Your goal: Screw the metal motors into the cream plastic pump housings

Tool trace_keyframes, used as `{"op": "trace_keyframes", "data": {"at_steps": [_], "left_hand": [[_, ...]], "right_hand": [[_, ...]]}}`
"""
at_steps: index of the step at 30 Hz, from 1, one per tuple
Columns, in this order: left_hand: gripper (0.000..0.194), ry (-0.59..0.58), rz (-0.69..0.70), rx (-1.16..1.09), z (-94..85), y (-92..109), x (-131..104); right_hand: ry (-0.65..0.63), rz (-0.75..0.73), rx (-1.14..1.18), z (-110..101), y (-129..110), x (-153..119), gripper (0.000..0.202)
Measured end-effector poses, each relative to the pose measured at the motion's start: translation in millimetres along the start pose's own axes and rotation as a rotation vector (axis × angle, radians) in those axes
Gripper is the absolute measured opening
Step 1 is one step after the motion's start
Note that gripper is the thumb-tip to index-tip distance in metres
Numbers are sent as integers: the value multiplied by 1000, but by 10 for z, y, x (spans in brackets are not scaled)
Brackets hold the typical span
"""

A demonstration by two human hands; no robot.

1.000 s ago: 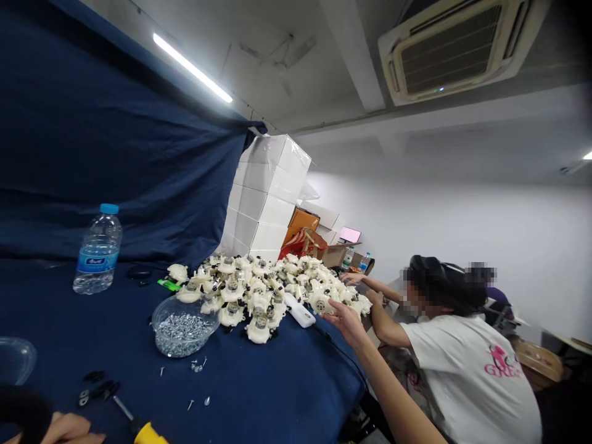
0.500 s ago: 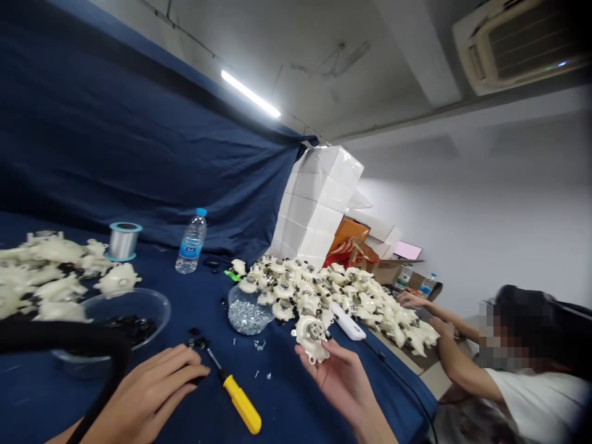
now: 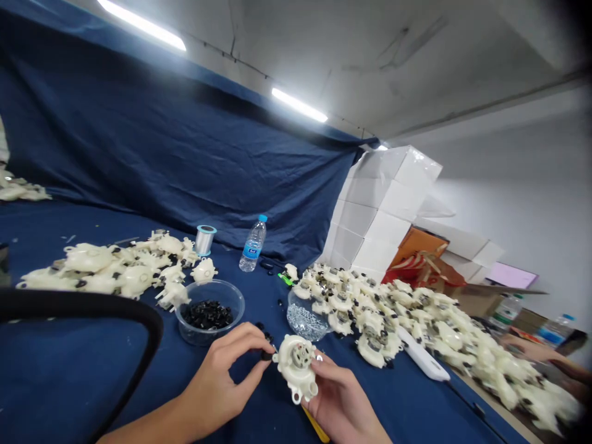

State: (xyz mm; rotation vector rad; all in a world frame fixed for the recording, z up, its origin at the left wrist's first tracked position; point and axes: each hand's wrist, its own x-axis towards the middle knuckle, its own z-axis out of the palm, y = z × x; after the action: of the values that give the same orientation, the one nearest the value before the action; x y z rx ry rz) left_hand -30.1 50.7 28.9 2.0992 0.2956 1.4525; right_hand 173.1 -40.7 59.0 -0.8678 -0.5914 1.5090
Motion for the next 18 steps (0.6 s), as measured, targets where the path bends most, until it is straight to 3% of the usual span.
{"op": "trace_keyframes", "data": {"at_steps": [6, 11, 18], "left_hand": [[14, 51, -146, -82, 8, -111, 33], [17, 58, -239, -133, 41, -214, 8], [28, -47, -260, -177, 15, -172, -6]], "right_hand": [[-56, 21, -64, 55, -15, 236, 56], [-94, 12, -101, 14, 19, 347, 53], [-118, 47, -121, -41, 72, 268, 56]]}}
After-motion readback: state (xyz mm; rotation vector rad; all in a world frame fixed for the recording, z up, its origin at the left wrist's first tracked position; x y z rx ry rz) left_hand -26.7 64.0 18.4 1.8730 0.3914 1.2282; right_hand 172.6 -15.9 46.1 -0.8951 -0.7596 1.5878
